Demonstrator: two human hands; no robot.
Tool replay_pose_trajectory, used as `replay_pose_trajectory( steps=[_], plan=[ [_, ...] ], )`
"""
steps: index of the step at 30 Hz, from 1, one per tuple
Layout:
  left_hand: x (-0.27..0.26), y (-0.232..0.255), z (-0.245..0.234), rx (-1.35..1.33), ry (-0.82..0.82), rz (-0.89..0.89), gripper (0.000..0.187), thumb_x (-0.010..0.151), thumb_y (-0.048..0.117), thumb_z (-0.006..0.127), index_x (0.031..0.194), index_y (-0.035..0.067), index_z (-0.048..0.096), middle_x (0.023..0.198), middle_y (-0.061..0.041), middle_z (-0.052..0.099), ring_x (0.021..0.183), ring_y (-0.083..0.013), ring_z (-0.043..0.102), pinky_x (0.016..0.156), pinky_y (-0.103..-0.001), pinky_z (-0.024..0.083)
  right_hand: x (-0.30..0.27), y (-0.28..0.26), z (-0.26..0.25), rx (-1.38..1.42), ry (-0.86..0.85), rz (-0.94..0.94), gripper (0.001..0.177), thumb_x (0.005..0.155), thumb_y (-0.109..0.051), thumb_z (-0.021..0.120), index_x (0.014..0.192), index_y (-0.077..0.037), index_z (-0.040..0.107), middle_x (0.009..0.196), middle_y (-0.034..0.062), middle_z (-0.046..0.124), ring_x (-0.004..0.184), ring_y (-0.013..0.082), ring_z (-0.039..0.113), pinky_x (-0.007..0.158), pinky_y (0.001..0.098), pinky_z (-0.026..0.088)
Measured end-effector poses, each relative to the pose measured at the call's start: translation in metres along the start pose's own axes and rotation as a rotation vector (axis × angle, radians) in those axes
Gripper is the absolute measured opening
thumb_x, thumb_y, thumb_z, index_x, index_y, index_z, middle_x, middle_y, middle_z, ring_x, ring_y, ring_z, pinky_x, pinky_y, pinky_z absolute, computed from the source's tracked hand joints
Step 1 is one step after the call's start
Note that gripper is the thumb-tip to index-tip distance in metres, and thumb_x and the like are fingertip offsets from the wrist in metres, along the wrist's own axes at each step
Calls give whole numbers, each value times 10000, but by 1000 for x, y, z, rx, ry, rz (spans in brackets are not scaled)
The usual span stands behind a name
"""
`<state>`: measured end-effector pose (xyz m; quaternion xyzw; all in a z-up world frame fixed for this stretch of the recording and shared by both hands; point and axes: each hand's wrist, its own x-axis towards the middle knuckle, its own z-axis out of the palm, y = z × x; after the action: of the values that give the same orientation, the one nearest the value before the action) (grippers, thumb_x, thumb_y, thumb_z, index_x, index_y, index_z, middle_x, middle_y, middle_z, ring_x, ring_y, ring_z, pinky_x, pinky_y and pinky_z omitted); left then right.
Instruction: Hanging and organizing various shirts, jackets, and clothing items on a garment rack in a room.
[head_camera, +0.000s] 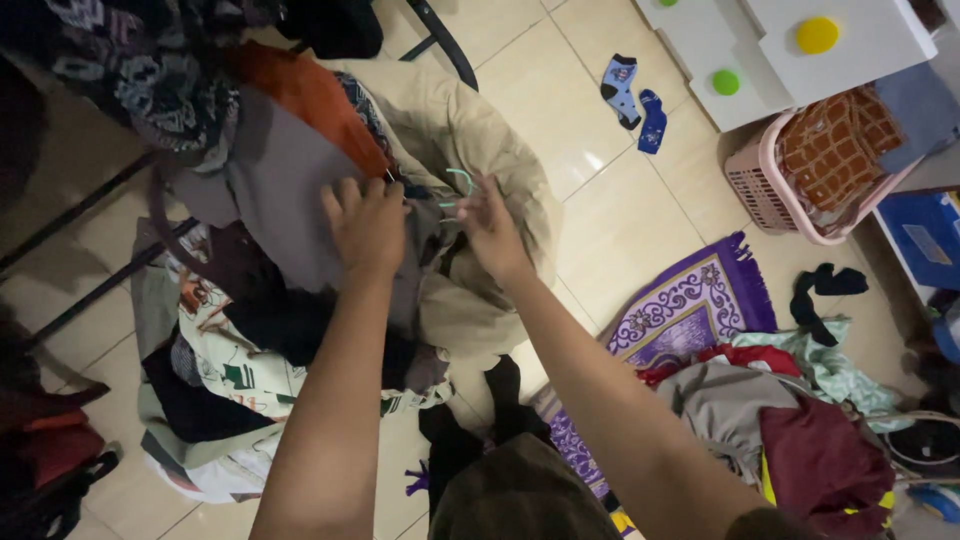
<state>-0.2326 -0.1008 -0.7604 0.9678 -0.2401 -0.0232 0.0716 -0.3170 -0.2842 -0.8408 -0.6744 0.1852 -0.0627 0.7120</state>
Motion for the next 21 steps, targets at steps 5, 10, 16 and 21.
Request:
replay_pose_trajectory(
  steps=[5,10,16,21],
  plan=[
    [-19,-6,-57,53,-10,62,316,965,411,633,957,140,796,1047,-77,700,1186,-338,493,1054,-574,263,-44,-100,18,55,-212,-73,626,1038,-68,575,1592,-78,283,1176,49,637,1064,127,621,936,288,521],
    [-39,-16,-115,43,-85,72,400,1005,397,599,817,109,804,889,-56,689,1067,-289,511,972,-504,311,-74,-174,21,66,-265,-127,480,1063,-74,589,1527,-63,465,1080,56,642,1013,121,634,908,286,526],
    [-79,-20,-172,50,158,122,423,996,299,628,650,101,771,697,-46,652,911,-261,555,879,-449,372,-118,-254,24,11,-285,-218,418,1046,-111,644,1454,-85,556,1200,28,558,1102,115,568,979,280,486],
    [-102,-9,-242,-46,452,157,335,907,244,684,624,80,752,681,-53,648,831,-293,582,833,-455,386,-154,-296,33,-185,-479,-286,414,1032,-174,654,1431,-92,574,1379,57,578,1250,166,533,1040,316,458]
  ],
)
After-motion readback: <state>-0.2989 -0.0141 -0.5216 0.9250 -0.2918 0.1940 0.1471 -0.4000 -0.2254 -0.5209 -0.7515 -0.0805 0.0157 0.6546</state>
